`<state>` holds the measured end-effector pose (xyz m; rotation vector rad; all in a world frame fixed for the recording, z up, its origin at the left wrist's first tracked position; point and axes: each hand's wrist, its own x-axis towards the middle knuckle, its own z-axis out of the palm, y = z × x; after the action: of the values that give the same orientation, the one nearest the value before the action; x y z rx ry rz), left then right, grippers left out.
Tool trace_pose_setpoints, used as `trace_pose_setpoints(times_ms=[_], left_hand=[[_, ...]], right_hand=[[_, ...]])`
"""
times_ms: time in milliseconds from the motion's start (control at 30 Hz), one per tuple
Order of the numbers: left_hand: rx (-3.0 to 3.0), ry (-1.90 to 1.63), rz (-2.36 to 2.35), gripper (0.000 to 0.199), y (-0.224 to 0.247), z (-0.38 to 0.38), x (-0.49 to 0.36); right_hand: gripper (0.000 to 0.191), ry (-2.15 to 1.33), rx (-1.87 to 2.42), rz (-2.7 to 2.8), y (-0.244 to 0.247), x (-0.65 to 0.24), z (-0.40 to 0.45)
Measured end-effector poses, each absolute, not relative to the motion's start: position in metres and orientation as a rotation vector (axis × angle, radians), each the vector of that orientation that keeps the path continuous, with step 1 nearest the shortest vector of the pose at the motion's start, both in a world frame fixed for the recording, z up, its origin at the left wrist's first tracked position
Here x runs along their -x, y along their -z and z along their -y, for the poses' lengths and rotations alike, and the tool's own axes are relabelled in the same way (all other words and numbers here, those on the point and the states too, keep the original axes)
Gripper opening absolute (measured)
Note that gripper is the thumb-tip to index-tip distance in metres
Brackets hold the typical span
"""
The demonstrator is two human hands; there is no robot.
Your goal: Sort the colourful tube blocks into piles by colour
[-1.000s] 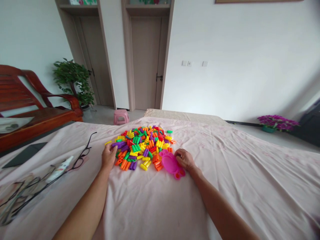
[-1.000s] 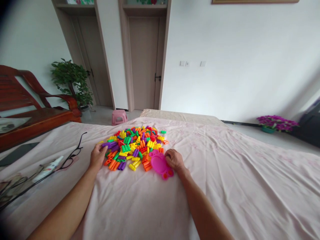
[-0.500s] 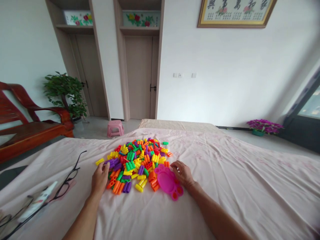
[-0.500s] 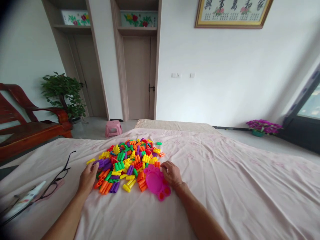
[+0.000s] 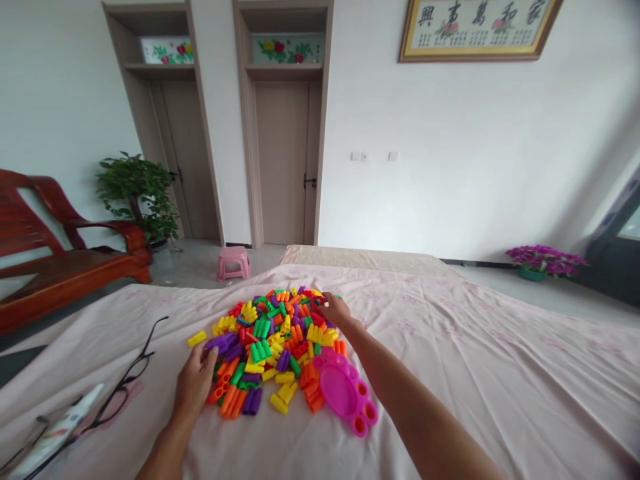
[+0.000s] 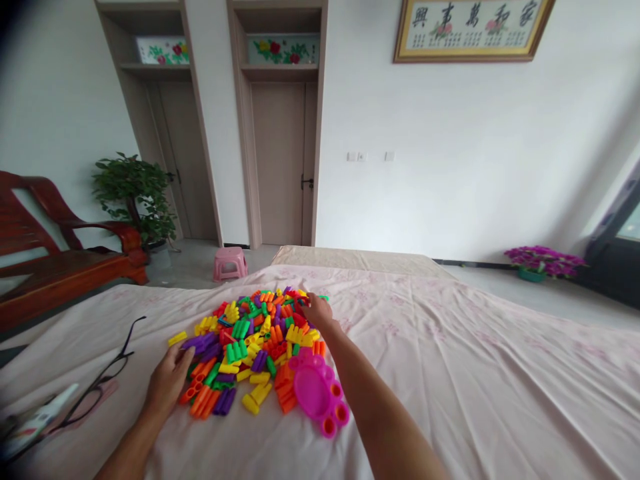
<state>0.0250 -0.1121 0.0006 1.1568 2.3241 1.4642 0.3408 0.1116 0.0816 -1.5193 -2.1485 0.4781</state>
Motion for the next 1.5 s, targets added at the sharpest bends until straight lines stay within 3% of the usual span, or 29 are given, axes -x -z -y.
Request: trace_pose_setpoints(times_ms=[267, 700, 967, 1200, 1300, 1500], left_hand=[[-1.148, -1.463, -2.319, 0.046, -0.002, 0.110, -0.026], [-1.391, -1.494, -2.284, 0.051, 0.002, 0.102, -0.022], [-1.438, -1.558, -2.010, 0.050, -0.005, 0.101, -0.033], [-1.576, -1.641, -1.997, 0.049, -0.009, 0.105, -0.039], [-1.685, -1.633, -2.021, 0.048, -0.012, 0.108, -0.044], [-1.978, -1.590, -2.052, 0.045, -0.024, 0.113, -0.062]], right_hand=[[0.021, -0.605, 1.462, 2.252, -0.079, -0.344, -0.113], [0.014, -0.557, 1.481, 2.246, -0.099, -0.335, -0.097], [0.016, -0.394, 1.259, 2.220, -0.121, -0.298, -0.070], [0.047, -1.000, 1.033, 2.138, -0.117, -0.270, -0.045], [0.045, -0.914, 0.998, 2.127, -0.114, -0.293, -0.038], [0.022, -0.620, 0.970, 2.440, -0.101, -0.361, 0.001]])
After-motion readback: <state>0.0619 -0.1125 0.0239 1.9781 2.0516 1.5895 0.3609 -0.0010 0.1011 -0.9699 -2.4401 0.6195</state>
